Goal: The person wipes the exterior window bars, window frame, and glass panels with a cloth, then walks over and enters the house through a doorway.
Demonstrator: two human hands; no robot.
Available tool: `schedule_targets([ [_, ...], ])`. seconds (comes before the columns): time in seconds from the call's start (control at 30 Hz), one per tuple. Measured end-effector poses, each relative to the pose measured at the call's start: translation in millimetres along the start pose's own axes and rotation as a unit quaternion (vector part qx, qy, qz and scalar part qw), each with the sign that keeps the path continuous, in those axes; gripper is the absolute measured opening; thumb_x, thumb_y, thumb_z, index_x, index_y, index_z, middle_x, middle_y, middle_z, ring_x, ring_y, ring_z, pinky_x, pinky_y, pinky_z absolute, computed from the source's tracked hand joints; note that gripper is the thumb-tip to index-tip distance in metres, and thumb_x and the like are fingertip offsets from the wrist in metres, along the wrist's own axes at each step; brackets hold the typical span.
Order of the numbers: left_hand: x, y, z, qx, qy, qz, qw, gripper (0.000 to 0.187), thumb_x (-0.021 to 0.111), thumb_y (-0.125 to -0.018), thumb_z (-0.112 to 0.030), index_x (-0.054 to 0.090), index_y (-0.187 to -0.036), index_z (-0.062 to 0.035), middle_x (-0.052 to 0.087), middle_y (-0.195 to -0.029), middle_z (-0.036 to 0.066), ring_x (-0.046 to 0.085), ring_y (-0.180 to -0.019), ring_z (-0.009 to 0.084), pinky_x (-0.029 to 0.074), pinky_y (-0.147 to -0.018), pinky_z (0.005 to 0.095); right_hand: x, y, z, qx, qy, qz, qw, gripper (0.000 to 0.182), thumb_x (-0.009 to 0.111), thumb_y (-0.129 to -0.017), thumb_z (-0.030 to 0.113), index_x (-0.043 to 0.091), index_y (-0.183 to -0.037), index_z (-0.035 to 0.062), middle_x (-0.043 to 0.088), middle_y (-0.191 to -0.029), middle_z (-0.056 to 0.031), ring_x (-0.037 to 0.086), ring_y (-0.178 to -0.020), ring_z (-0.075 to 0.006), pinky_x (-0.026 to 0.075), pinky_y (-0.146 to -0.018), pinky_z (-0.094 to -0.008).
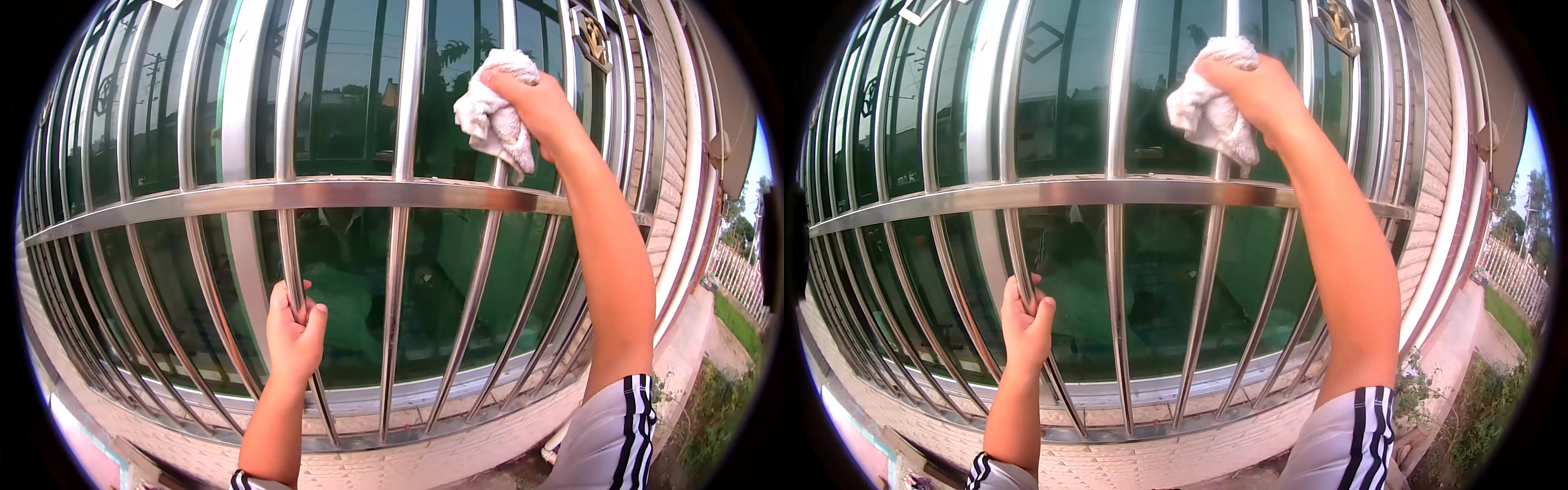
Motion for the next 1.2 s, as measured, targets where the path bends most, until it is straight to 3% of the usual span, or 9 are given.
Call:
schedule_targets([
  [0.13,-1,-1,4,-0.022,-0.01,-0.009,1.0,0.031,0.058,-0.084,0.003,0.05,-0.112,-0.0034,0.041,-0.07,-0.005,0.036,-0.059,0.0026,0.033,-0.055,0.0186,-17,68,-8,-0.028,0.119,-0.034,0.992,0.041,0.078,-0.076,0.029,0.067,-0.101,-0.0019,0.07,-0.092,-0.0097,0.066,-0.083,-0.0163,0.052,-0.077,-0.0307],
  [0.33,-4,-1,13,0.033,-0.018,-0.042,0.998,0.028,0.052,-0.088,0.0,0.05,-0.116,-0.0029,0.043,-0.071,-0.004,0.036,-0.053,0.0014,0.03,-0.044,0.0169,-176,93,20,-0.168,0.055,-0.356,0.918,0.028,0.07,-0.088,0.019,0.061,-0.104,-0.0029,0.068,-0.091,-0.0104,0.068,-0.08,-0.0175,0.056,-0.069,-0.0334],
  [0.47,-7,0,12,0.027,-0.038,-0.053,0.997,0.026,0.051,-0.089,-0.002,0.05,-0.115,-0.0027,0.043,-0.071,-0.004,0.036,-0.053,0.0015,0.03,-0.045,0.0175,-130,68,-46,-0.016,-0.252,-0.179,0.951,0.031,0.061,-0.094,0.027,0.06,-0.105,-0.0016,0.068,-0.095,-0.0099,0.069,-0.079,-0.0197,0.057,-0.067,-0.0358],
  [0.5,-6,1,10,0.037,-0.037,-0.05,0.997,0.025,0.05,-0.09,-0.003,0.051,-0.114,-0.0029,0.043,-0.071,-0.005,0.036,-0.053,0.0015,0.03,-0.045,0.0179,-109,53,-80,0.011,-0.223,-0.118,0.968,0.03,0.066,-0.091,0.025,0.06,-0.106,-0.0002,0.068,-0.094,-0.0093,0.068,-0.078,-0.019,0.056,-0.068,-0.0342],
  [0.53,-5,1,8,0.047,-0.035,-0.047,0.997,0.024,0.05,-0.09,-0.003,0.051,-0.114,-0.003,0.042,-0.07,-0.005,0.036,-0.053,0.0014,0.029,-0.045,0.0183,-95,55,-65,-0.05,0.088,-0.144,0.984,0.031,0.071,-0.086,0.02,0.061,-0.107,-0.0002,0.068,-0.092,-0.0091,0.067,-0.076,-0.0179,0.055,-0.07,-0.0314],
  [0.6,-3,5,4,0.015,-0.035,-0.06,0.997,0.025,0.051,-0.089,-0.001,0.051,-0.115,-0.002,0.041,-0.072,-0.006,0.035,-0.058,0.0017,0.03,-0.051,0.0183,-89,44,-67,0.078,-0.002,-0.108,0.991,0.043,0.077,-0.077,0.021,0.061,-0.109,-0.0035,0.068,-0.099,-0.0132,0.066,-0.084,-0.0187,0.053,-0.074,-0.0307],
  [0.8,-6,4,9,0.002,-0.045,-0.073,0.996,0.026,0.053,-0.088,0.0,0.052,-0.114,-0.001,0.041,-0.074,-0.006,0.035,-0.064,0.0028,0.032,-0.06,0.018,-114,-48,-34,0.016,-0.131,-0.18,0.975,0.039,0.078,-0.075,0.017,0.063,-0.101,-0.008,0.068,-0.093,-0.0151,0.067,-0.075,-0.0211,0.055,-0.063,-0.034],
  [0.97,-7,3,4,0.021,-0.057,-0.039,0.997,0.027,0.052,-0.088,-0.003,0.05,-0.115,-0.0015,0.044,-0.074,-0.003,0.037,-0.058,0.0032,0.032,-0.053,0.019,-111,-76,-39,0.07,-0.262,-0.095,0.958,0.033,0.072,-0.085,0.026,0.064,-0.104,0.0007,0.07,-0.092,-0.0107,0.071,-0.076,-0.0212,0.061,-0.067,-0.0348],
  [1.2,-4,5,4,0.019,-0.021,-0.039,0.999,0.028,0.052,-0.087,-0.001,0.05,-0.115,-0.001,0.043,-0.075,-0.004,0.036,-0.064,0.0036,0.031,-0.059,0.0196,-128,49,-42,-0.013,0.042,-0.1,0.994,0.039,0.078,-0.08,0.021,0.064,-0.107,-0.0034,0.068,-0.098,-0.0116,0.066,-0.084,-0.0163,0.053,-0.073,-0.0297],
])
Point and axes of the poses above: each hand's wrist, its own y-axis away from the middle knuckle, its own x-axis out of the palm, z = x × y, the point moved 8 cm from there along -y, towards the middle knuckle
